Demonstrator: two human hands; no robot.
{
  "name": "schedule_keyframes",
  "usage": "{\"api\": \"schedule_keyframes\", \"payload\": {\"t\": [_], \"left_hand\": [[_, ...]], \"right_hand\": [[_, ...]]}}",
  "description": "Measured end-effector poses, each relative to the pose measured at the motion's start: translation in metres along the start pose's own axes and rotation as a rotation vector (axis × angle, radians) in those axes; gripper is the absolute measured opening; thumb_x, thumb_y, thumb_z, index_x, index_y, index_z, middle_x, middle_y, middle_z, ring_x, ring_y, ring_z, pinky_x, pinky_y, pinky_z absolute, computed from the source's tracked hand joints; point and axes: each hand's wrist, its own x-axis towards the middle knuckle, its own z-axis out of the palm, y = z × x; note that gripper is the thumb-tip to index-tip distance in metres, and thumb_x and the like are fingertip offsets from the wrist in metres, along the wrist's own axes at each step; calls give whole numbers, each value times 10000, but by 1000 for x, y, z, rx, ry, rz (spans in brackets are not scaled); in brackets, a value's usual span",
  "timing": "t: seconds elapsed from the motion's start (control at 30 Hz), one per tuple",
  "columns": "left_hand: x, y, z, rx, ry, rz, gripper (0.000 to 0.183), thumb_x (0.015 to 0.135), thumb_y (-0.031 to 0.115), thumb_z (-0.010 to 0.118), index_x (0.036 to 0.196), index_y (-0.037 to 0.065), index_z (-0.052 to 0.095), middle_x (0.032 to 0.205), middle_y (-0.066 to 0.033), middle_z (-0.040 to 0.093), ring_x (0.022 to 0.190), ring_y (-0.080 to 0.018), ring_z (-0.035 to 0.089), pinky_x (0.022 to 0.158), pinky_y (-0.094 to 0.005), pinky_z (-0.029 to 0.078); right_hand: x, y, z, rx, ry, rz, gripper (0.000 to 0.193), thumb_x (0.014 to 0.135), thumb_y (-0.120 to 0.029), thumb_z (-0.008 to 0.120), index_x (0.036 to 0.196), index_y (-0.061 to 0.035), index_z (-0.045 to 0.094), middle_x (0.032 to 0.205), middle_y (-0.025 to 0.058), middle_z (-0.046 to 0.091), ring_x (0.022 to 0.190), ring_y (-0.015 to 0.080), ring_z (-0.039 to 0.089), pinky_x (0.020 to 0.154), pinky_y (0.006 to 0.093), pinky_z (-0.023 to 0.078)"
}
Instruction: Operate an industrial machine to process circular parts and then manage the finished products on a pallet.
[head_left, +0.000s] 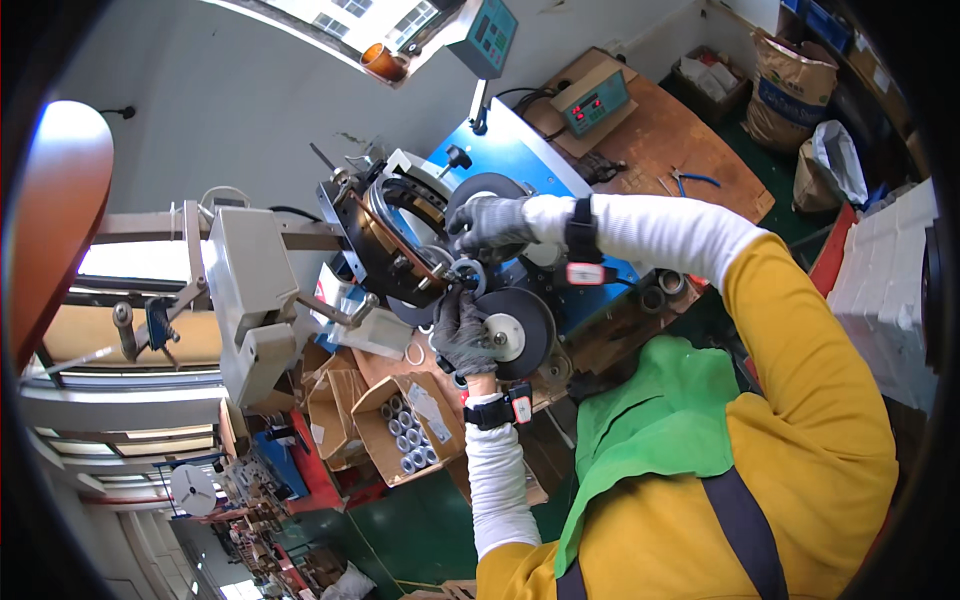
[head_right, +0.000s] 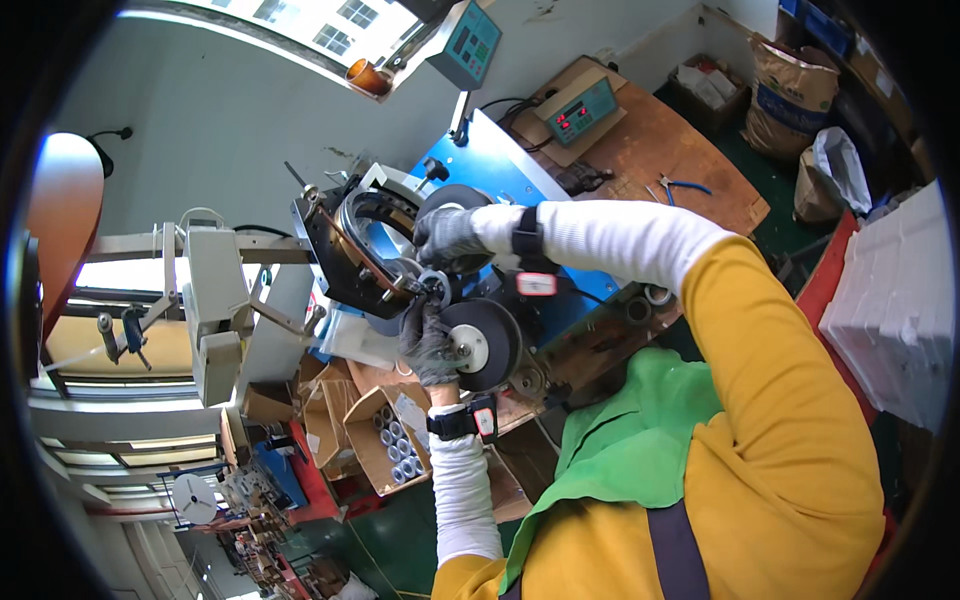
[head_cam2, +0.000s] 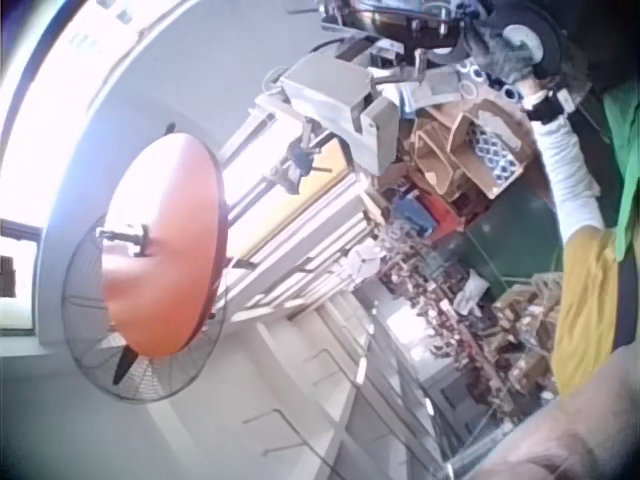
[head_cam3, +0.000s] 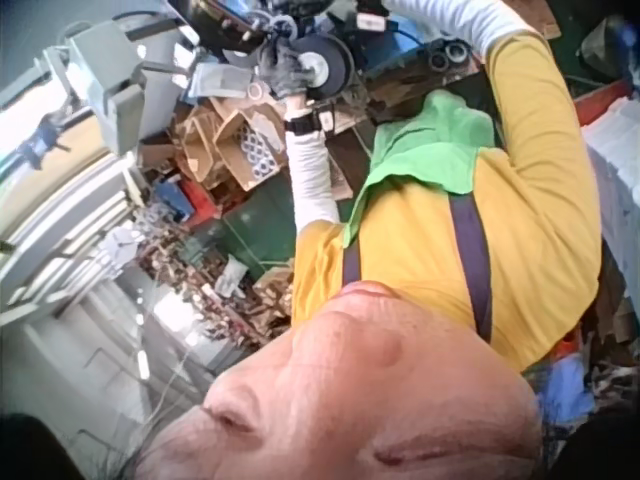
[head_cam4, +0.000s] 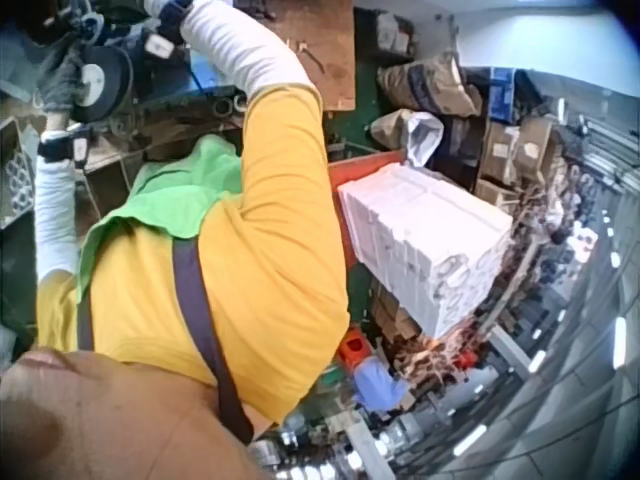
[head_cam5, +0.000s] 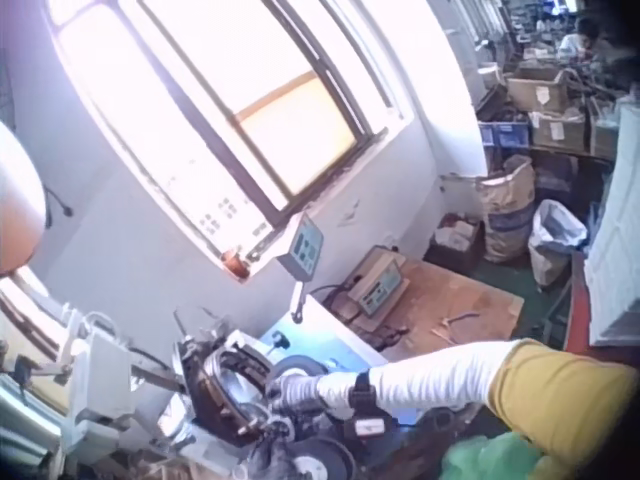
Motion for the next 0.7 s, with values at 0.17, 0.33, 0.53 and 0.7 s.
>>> {"api": "schedule_keyframes", "payload": {"t": [0.17, 0.33, 0.53, 0.7], "left_hand": [[2, 8, 0, 5, -18, -15, 212, 805, 91, 561, 981, -16, 611, 921, -113, 606, 825, -201, 557, 772, -311, 422], [-1, 8, 0, 28, -12, -36, 212, 806, 93, 558, 984, -10, 611, 932, -116, 598, 837, -211, 553, 779, -312, 416], [6, 16, 7, 34, -33, -16, 212, 803, 84, 572, 990, -8, 612, 935, -99, 601, 836, -190, 549, 781, -303, 417], [-2, 10, -6, -12, -4, -38, 226, 802, 80, 565, 1017, 20, 603, 932, -107, 598, 827, -201, 562, 756, -303, 422]], "right_hand": [[46, 9, -1, -65, -333, 39, 115, 759, -176, 570, 793, -82, 628, 642, 19, 572, 578, 132, 511, 570, 294, 430], [39, -14, -5, -453, -510, -63, 115, 762, -175, 567, 704, -83, 606, 602, 12, 528, 566, 139, 484, 565, 291, 406], [92, 49, 8, -385, -449, -309, 6, 689, -93, 607, 694, -91, 611, 550, 58, 511, 500, 160, 468, 502, 289, 381], [33, -6, 20, -138, -131, -93, 63, 698, -127, 603, 662, -75, 614, 575, 94, 564, 552, 246, 530, 545, 347, 420]]}}
